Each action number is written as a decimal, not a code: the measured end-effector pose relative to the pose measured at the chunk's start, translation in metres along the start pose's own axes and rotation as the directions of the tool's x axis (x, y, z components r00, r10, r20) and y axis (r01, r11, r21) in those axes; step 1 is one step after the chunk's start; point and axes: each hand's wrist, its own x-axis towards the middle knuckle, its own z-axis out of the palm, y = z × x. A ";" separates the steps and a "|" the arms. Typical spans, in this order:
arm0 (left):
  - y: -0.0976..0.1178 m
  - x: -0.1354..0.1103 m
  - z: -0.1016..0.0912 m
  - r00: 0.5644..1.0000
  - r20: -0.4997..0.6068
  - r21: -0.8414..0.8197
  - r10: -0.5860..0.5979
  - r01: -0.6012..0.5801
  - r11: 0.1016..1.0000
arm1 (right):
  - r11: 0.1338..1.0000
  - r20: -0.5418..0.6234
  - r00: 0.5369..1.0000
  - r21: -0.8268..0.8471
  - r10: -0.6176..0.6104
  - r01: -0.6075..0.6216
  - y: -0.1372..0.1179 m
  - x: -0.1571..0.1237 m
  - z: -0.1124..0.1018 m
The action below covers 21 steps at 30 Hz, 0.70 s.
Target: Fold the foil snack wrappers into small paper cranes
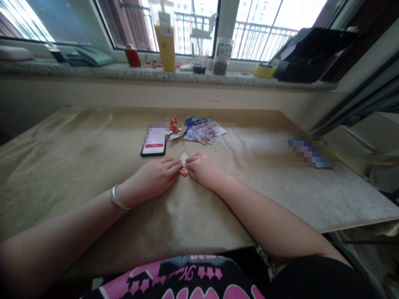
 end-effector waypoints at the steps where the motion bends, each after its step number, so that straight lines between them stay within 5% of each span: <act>1: 0.000 -0.001 -0.001 1.000 0.005 -0.004 0.009 -0.009 1.000 | 1.000 0.006 1.000 0.006 0.012 -0.012 0.001 -0.001 -0.001; 21: -0.020 -0.010 -0.011 0.992 0.072 -0.148 0.105 -0.093 0.985 | 1.000 0.073 0.997 0.002 -0.016 0.015 0.016 -0.014 -0.012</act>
